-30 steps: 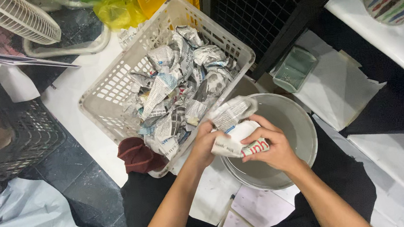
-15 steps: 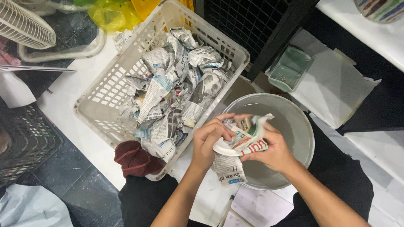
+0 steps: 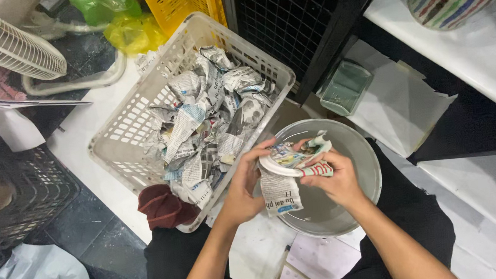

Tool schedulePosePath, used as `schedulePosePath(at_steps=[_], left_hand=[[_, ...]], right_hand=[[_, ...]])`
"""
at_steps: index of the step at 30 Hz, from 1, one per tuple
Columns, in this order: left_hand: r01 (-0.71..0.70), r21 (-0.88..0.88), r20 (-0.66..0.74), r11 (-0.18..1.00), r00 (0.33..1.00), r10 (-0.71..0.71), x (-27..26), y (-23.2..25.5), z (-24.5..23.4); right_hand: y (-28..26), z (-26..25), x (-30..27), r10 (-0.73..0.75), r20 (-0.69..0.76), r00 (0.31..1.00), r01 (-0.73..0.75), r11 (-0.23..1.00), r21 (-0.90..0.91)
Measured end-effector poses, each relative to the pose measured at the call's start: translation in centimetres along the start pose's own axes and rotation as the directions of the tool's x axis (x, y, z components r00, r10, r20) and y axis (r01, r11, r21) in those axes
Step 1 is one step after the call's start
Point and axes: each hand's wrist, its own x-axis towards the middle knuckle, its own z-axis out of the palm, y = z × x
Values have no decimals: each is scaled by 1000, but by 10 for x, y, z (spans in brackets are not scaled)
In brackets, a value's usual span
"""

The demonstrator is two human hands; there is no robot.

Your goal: The person repeatedly takes small ceramic items from a shelf, wraps each one in newspaper, and places the wrapped items into a white plastic basket. The process is repeated for several items including bowls and cups.

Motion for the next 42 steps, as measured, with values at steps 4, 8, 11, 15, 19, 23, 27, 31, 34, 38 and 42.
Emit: schedulePosePath(at_steps=[4,8,11,15,19,23,27,31,34,38,42], left_hand=[[-53,89,79,995,996,46,-4,-10,-6],[12,-3,11,1000,1000,-12,-5,-23,-12],[124,-95,-44,988,991,-128,-3,-26,-11],[195,-186,-65,963,975,-210,-6,-19,-6],[201,-146,-40,969,977,-208,-4,-12,-8],[128,9,30,992,991,-128,-5,-14,-17],[80,289,62,954,993,-102,-10,-19,-21],[345,446,-91,826,935,-342,-11,-17,-13],[110,288,-17,951,994,-110,-7,-14,-8],[179,118,-165,977,973,-158,-6,-21,0],[136,33,-260,990,958,-122,-9,-33,5]], right_hand=[[-5,-2,-3,-150,71,986,158,980,-123],[-20,7,0,-241,120,963,253,963,-94],[-28,10,2,-257,130,958,282,929,-240],[-24,16,1,-287,177,941,326,907,-266],[-14,15,-4,-220,178,959,267,912,-310],[-4,12,-4,-130,174,976,178,937,-299],[-1,12,-5,-170,182,968,225,913,-342],[-5,13,-7,-142,191,971,201,921,-333],[-8,13,-6,-210,203,956,262,926,-273],[-7,15,-6,262,65,963,-204,863,-462],[-2,16,-9,-210,101,972,227,955,-194]])
